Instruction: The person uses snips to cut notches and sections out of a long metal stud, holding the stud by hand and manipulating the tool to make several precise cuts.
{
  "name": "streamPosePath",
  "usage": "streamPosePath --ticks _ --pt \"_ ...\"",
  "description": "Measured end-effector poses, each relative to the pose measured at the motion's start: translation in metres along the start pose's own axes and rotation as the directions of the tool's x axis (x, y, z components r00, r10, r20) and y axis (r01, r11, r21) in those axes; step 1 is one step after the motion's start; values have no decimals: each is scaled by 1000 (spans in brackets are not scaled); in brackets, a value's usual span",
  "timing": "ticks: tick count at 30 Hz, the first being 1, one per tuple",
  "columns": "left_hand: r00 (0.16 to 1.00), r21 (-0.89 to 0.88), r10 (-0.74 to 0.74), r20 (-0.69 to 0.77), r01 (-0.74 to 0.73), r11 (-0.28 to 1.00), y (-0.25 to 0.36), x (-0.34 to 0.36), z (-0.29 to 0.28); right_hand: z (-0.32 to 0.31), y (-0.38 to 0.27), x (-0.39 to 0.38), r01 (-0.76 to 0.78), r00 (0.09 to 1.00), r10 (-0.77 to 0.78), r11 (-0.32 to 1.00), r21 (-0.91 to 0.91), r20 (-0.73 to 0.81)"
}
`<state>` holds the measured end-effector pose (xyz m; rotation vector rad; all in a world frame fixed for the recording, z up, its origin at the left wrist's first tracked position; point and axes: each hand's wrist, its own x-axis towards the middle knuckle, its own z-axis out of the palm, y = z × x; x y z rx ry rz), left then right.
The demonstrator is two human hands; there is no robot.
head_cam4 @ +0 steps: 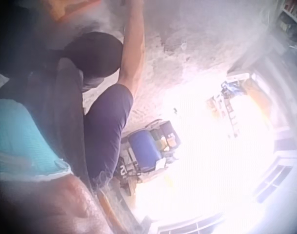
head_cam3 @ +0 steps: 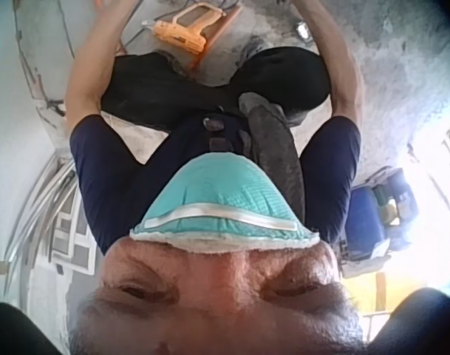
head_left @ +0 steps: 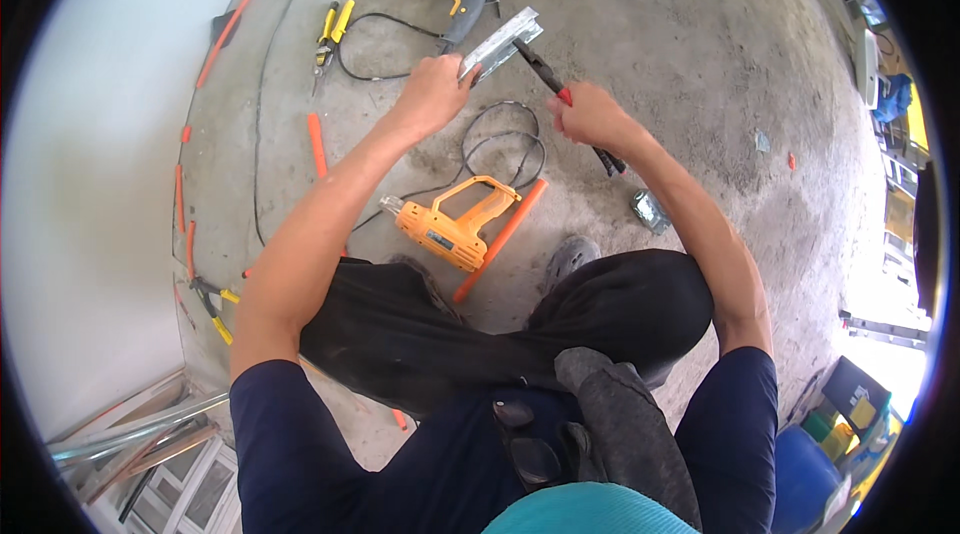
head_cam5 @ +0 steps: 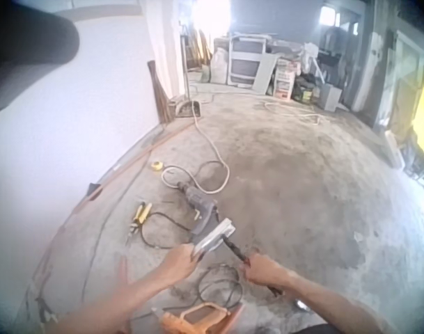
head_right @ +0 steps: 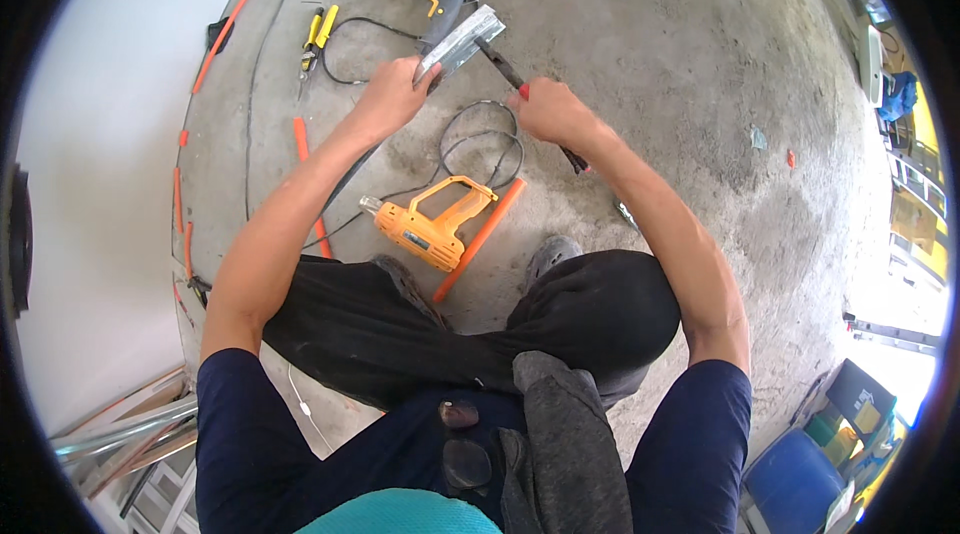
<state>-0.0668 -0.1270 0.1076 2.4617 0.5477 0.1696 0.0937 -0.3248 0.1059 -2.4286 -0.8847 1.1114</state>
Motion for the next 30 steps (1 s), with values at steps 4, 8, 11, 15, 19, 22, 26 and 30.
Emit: streamPosePath --ticks 4,8,11,15,19,22,26,30 --pt "1000 -33 -2 25 2 999 -1 0 4 0 -8 -8 -26 996 21 998 59 82" --pt "999 -52 -12 32 14 999 -2 0 2 5 -16 -16 57 991 -69 992 -113 -111" --pt "999 -62 -15 38 18 998 -3 1 1 6 -18 -19 18 995 -25 998 -67 -100" --pt "991 -91 -54 120 66 994 -10 6 -2 2 -14 -22 10 1000 -13 994 -111 -22" --pt "982 -244 -34 185 80 966 -18 8 -2 -1 -12 -23 40 997 -46 995 -87 -65" --pt "993 -156 -10 116 28 987 -15 8 1 -4 -12 -18 23 999 -26 997 -73 -43" --pt "981 -60 -27 194 39 997 -18 -8 -12 -1 -8 -14 42 997 -43 999 -28 -62" --pt "918 -76 -53 394 90 993 -36 -29 -22 8 -2 -16 48 994 -52 998 -46 -91"
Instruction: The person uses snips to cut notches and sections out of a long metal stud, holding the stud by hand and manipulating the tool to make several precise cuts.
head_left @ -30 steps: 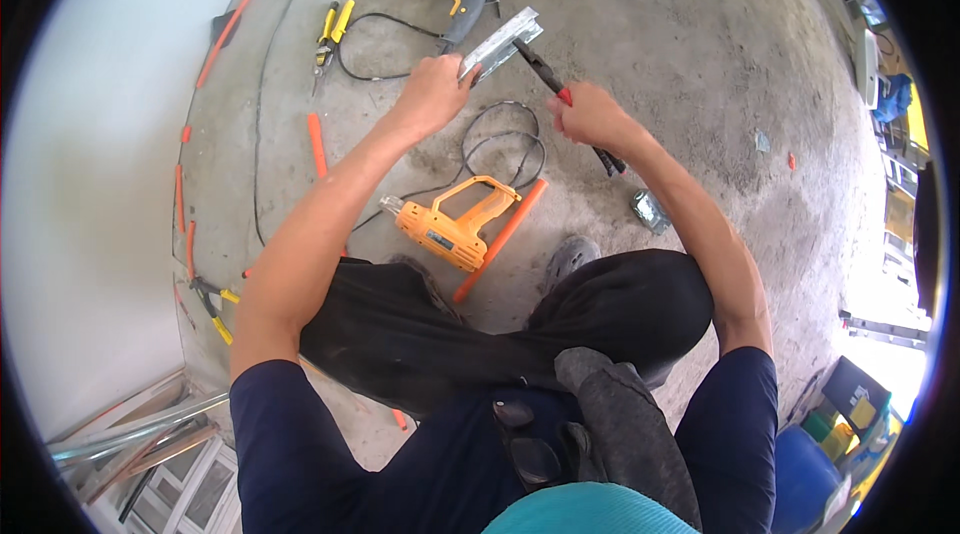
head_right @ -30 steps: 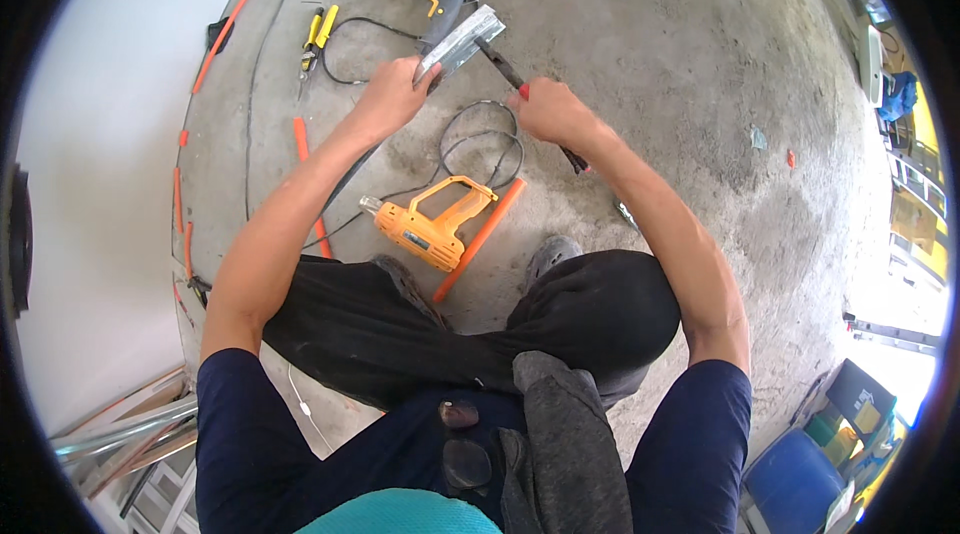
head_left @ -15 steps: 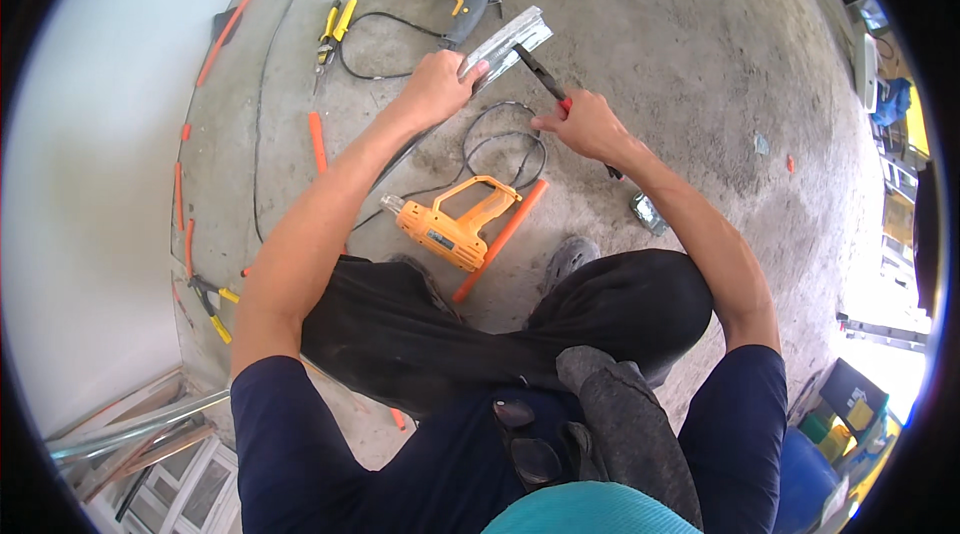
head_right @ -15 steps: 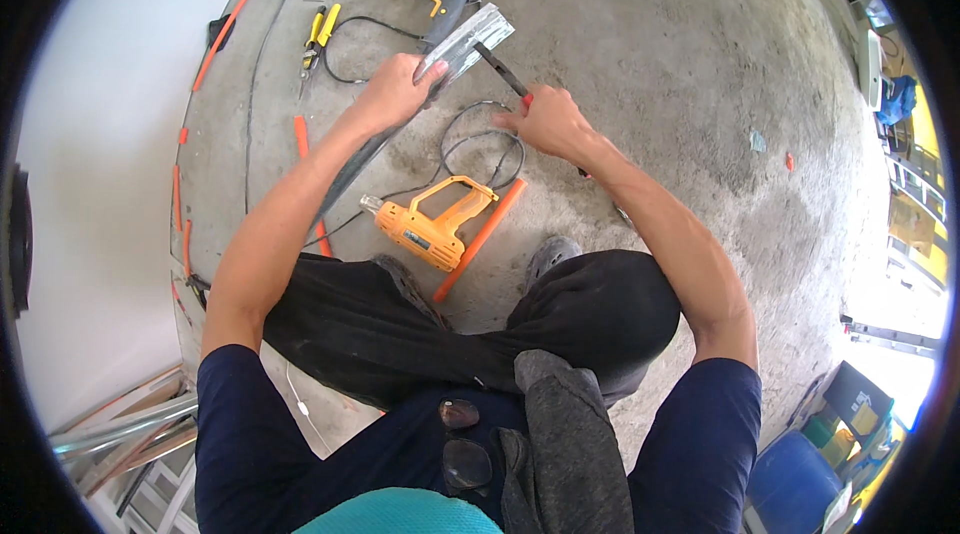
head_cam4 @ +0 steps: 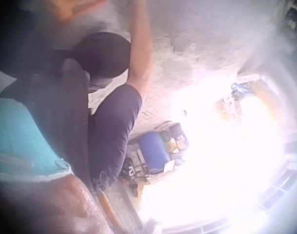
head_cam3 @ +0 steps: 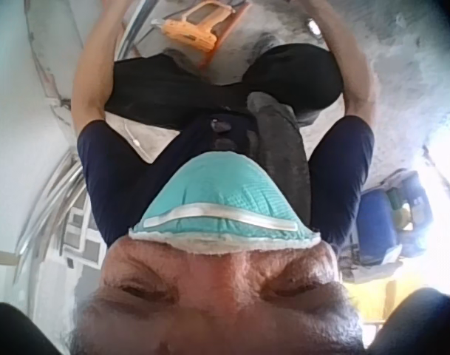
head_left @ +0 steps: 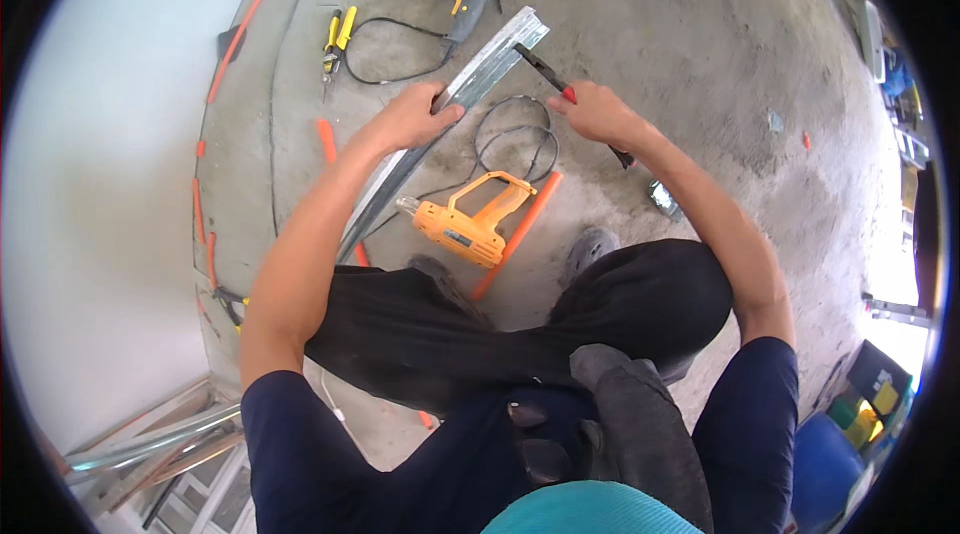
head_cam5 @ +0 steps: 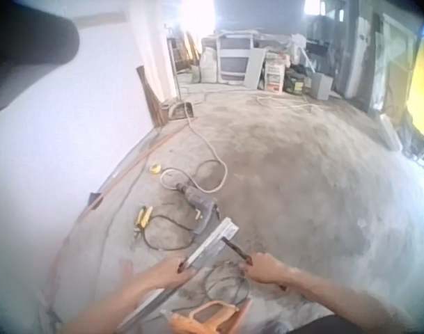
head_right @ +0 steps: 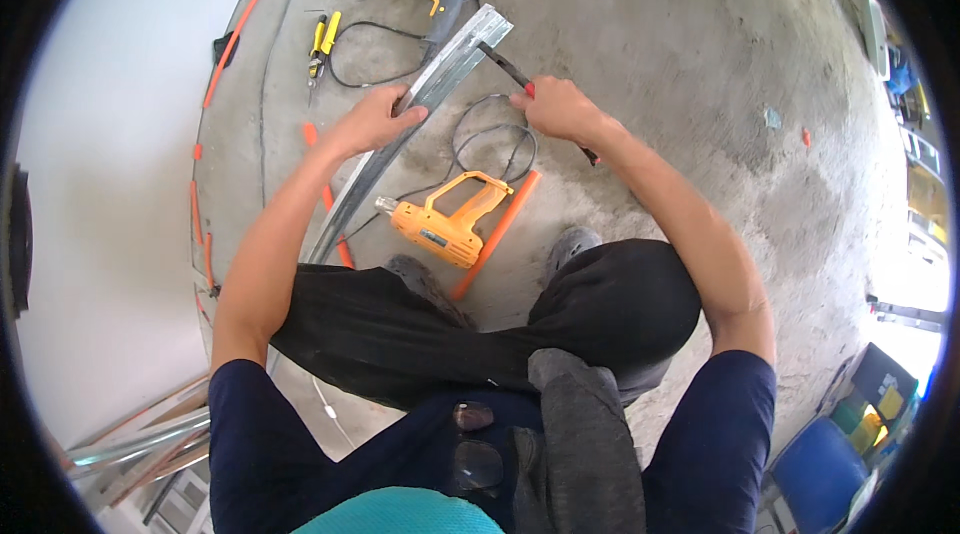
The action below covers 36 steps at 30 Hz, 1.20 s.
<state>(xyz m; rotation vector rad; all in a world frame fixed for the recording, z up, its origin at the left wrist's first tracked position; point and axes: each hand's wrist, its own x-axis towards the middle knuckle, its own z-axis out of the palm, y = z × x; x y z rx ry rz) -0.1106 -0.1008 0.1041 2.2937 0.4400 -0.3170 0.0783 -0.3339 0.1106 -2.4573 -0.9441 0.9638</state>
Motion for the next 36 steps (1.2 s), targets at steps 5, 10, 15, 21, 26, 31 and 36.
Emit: streamPosePath --ticks 5,10,15,21,26,31,36 --pt "1000 -109 -7 -9 6 994 -15 6 18 3 -12 -4 -88 987 79 994 63 141" --pt "999 -62 7 -50 -10 998 -15 10 20 4 -32 -18 -139 962 115 987 82 246" --pt "988 -14 46 -150 -48 999 -4 4 18 -1 -38 -26 -127 970 105 988 91 218" --pt "972 87 107 -208 -91 992 4 -17 11 -6 -38 -27 -96 978 88 995 34 190" --pt "981 152 -92 169 66 986 -20 -33 1 -6 -35 -26 -42 979 46 999 -23 197" --pt "969 -119 -149 197 175 977 -18 -39 7 1 -35 -27 -101 972 89 994 45 218" --pt "998 -8 -27 -50 27 1000 5 -29 14 10 -42 -33 -115 970 96 991 74 223"
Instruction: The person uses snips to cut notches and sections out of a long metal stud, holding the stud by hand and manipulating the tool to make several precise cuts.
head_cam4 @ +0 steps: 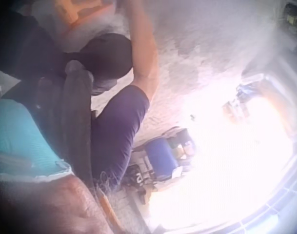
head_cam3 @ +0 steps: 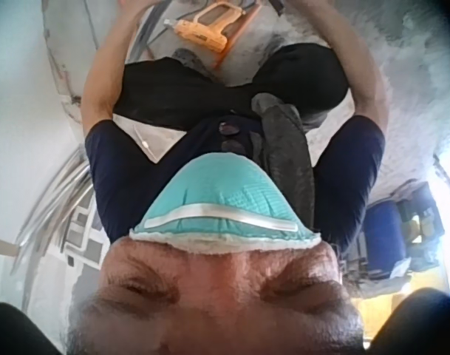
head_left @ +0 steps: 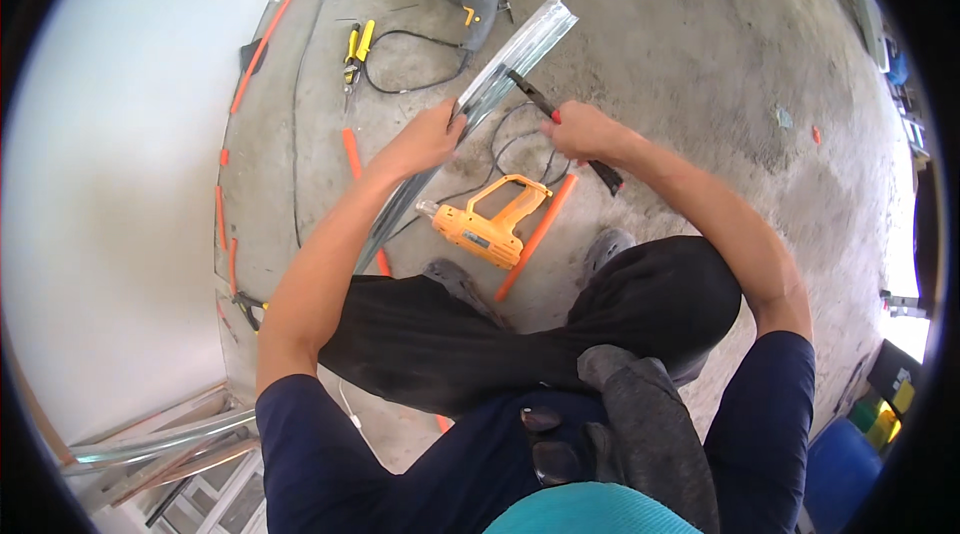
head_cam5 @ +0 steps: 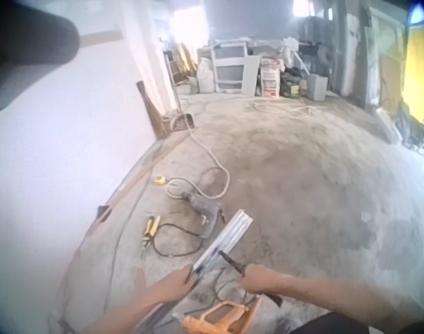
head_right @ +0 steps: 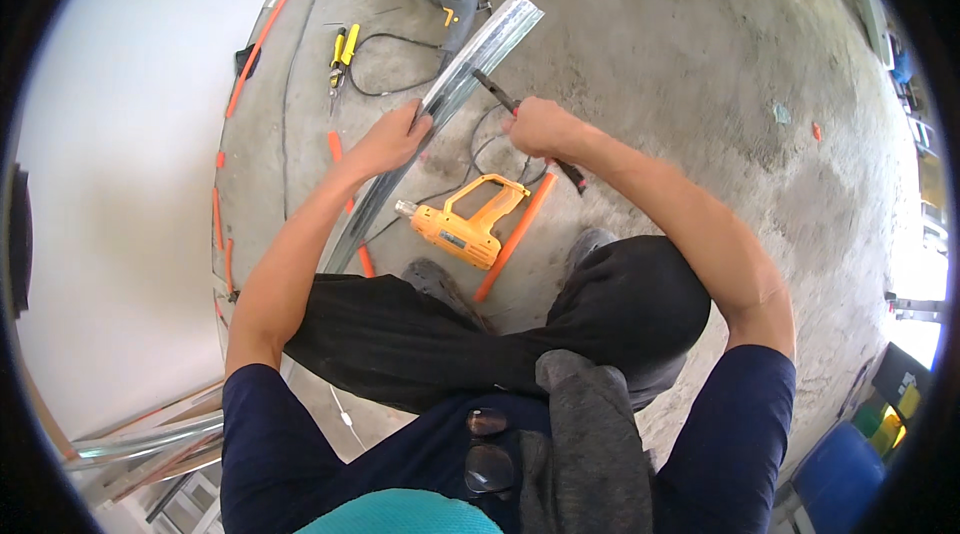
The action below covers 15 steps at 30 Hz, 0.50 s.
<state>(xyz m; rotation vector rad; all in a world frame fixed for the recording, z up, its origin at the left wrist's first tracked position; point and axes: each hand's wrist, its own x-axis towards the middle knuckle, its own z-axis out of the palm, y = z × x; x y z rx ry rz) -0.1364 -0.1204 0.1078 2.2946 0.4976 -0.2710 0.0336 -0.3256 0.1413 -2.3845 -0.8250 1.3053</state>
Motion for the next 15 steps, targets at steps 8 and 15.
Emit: streamPosePath --ticks 8,15 --pt "974 9 109 -200 -109 994 14 27 9 3 2 -2 26 994 -28 999 -18 -101" --pt "995 -142 -20 -99 5 990 32 32 -4 -9 12 -6 55 978 -63 998 -41 -199"
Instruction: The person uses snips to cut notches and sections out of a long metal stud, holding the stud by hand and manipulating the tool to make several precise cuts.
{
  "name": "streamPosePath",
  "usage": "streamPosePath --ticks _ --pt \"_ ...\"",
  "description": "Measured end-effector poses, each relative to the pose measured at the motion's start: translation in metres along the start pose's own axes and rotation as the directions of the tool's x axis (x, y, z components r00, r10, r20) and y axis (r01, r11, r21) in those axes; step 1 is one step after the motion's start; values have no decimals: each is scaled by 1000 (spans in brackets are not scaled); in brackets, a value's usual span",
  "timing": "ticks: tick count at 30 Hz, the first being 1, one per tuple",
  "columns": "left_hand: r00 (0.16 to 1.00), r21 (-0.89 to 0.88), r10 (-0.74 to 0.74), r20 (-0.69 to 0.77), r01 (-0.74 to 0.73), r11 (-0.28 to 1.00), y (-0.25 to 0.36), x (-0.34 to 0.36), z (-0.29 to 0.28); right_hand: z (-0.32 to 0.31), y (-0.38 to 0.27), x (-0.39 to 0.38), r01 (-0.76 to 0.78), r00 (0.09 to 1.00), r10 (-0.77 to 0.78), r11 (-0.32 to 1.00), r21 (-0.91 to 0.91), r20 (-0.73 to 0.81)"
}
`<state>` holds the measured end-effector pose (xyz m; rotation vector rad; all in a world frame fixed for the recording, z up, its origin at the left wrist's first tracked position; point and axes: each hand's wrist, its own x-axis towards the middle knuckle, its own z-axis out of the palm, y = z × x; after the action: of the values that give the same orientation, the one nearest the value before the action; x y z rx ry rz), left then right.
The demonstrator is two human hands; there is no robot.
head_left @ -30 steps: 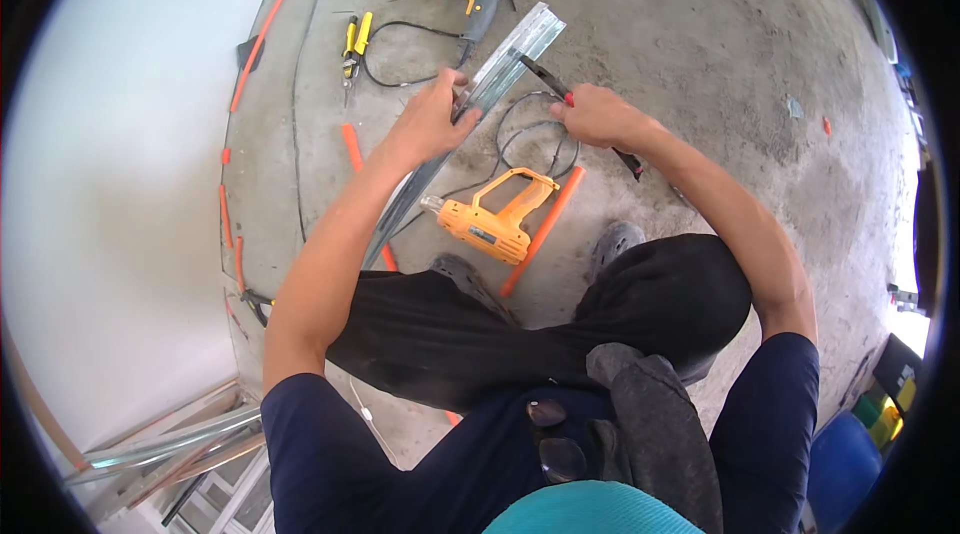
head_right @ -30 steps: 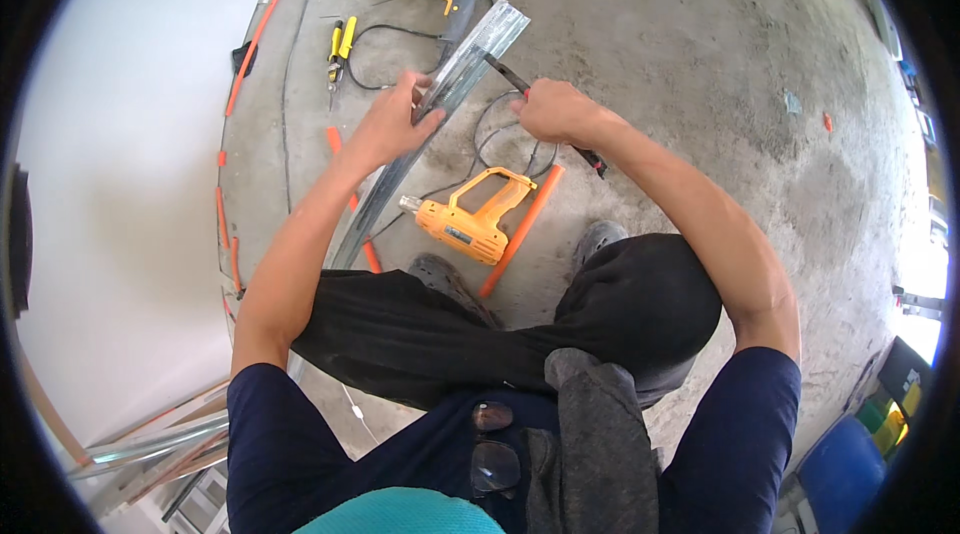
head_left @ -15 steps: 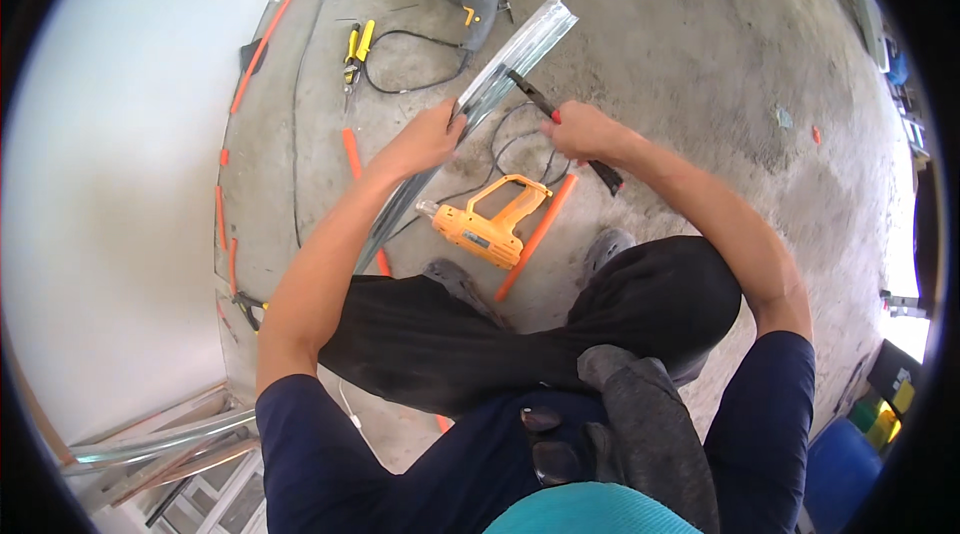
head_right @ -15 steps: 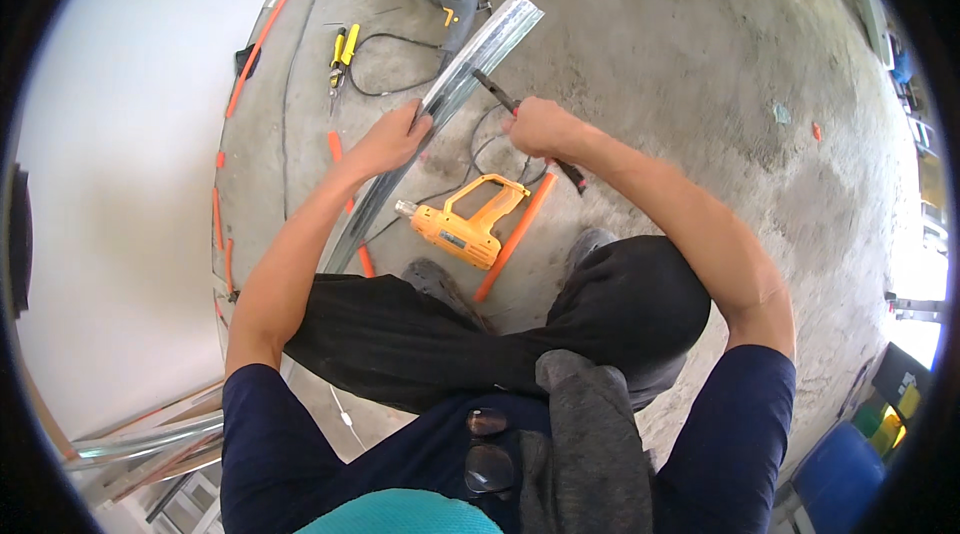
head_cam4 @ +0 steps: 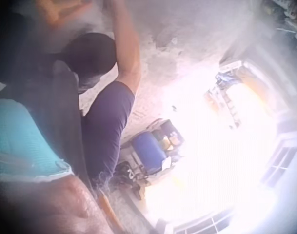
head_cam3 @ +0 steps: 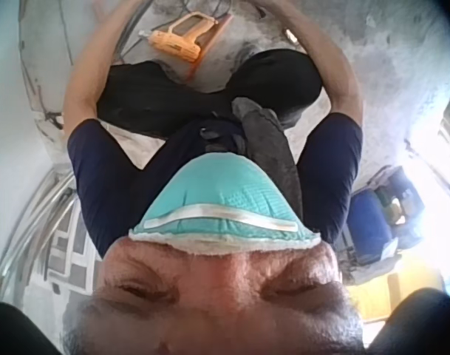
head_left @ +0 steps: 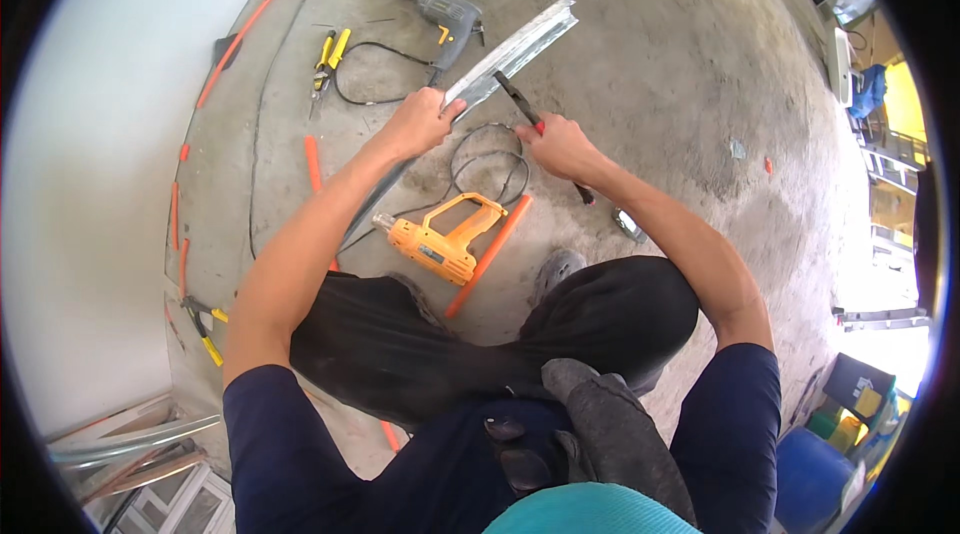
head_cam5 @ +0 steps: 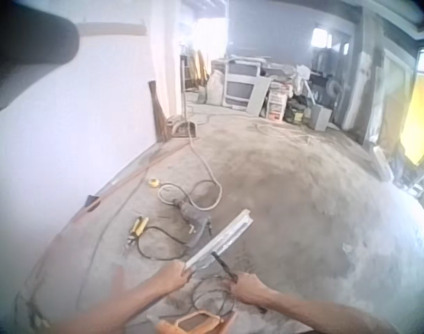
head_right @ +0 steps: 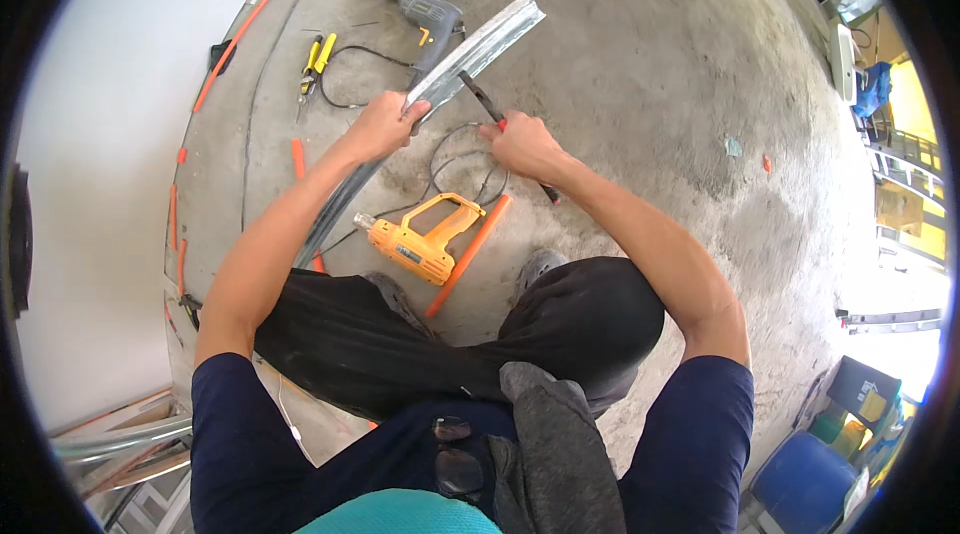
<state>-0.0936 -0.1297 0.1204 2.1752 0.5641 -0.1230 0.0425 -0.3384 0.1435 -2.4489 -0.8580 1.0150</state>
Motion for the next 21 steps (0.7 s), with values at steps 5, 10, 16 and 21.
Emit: streamPosePath --ticks 5,10,16,21 --pt "998 33 55 -23 -55 998 -5 8 10 -1 7 5 -4 1000 4 1000 -29 -20" --pt "983 117 146 -113 -133 984 -11 11 23 4 9 6 -77 995 74 996 49 71" --pt "972 177 188 -140 -163 971 -6 10 26 17 10 5 -54 973 28 992 112 227" --pt "973 181 149 -176 -117 976 0 9 29 19 9 5 -10 991 7 1000 22 135"
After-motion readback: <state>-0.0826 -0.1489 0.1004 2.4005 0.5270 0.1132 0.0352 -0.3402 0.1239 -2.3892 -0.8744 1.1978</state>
